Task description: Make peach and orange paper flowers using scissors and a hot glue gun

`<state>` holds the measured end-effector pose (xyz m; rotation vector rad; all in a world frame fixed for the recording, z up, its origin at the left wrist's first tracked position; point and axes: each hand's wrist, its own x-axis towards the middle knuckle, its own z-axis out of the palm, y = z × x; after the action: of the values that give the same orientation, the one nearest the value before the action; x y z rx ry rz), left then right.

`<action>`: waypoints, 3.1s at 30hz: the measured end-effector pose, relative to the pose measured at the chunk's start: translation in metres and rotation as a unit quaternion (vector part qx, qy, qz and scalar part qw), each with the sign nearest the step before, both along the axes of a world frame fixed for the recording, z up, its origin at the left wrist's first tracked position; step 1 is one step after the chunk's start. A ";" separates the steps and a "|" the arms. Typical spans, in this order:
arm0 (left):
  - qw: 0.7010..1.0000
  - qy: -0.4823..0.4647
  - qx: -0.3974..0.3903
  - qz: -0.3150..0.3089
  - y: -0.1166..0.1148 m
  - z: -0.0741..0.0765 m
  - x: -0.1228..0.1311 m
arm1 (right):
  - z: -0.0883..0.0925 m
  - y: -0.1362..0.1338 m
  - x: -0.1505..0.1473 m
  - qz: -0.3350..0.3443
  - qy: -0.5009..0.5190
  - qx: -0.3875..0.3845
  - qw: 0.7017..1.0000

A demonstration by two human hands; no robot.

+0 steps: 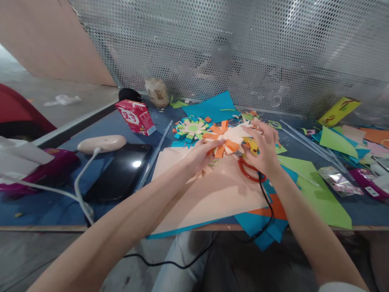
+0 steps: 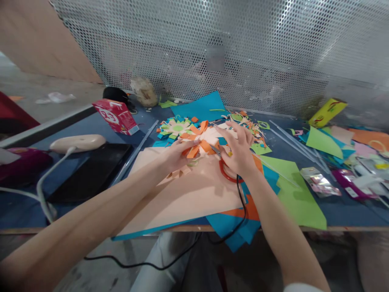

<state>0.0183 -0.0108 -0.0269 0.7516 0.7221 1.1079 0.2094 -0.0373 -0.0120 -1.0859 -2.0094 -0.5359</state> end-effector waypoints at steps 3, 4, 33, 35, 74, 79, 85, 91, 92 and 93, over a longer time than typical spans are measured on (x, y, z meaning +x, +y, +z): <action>0.999 0.025 0.025 0.003 0.000 -0.002 0.002 | -0.003 -0.003 -0.003 0.033 -0.043 -0.028 0.998; 0.999 0.032 0.031 0.004 0.000 -0.003 0.002 | -0.004 -0.004 -0.004 0.043 -0.051 -0.038 0.997; 0.939 0.168 0.277 0.112 0.000 0.002 -0.006 | 0.010 -0.005 -0.008 0.128 0.344 -0.077 0.927; 0.897 0.214 0.342 0.179 -0.002 0.003 -0.008 | 0.010 -0.001 -0.006 0.142 0.408 -0.091 0.897; 0.681 0.382 0.603 0.162 -0.005 0.000 -0.016 | 0.006 0.003 -0.004 0.183 0.398 -0.140 0.888; 0.552 0.389 0.694 0.249 0.003 0.002 -0.027 | 0.011 -0.006 -0.001 0.183 0.274 -0.077 0.941; 0.548 0.384 0.704 0.240 0.003 -0.001 -0.023 | 0.014 -0.016 -0.007 0.136 0.084 -0.023 0.987; 0.574 0.390 0.685 0.221 0.001 0.001 -0.022 | 0.010 -0.011 -0.002 0.126 0.018 0.008 0.992; 0.577 0.396 0.680 0.219 0.001 0.001 -0.022 | 0.010 -0.011 -0.002 0.125 0.016 0.007 0.992; 0.578 0.402 0.676 0.217 0.001 0.001 -0.022 | 0.010 -0.011 -0.001 0.123 0.016 0.005 0.992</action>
<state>-0.0040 -0.0096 -0.0255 2.6555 0.6997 1.7288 0.2082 -0.0478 -0.0019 -0.8190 -2.0731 -0.3964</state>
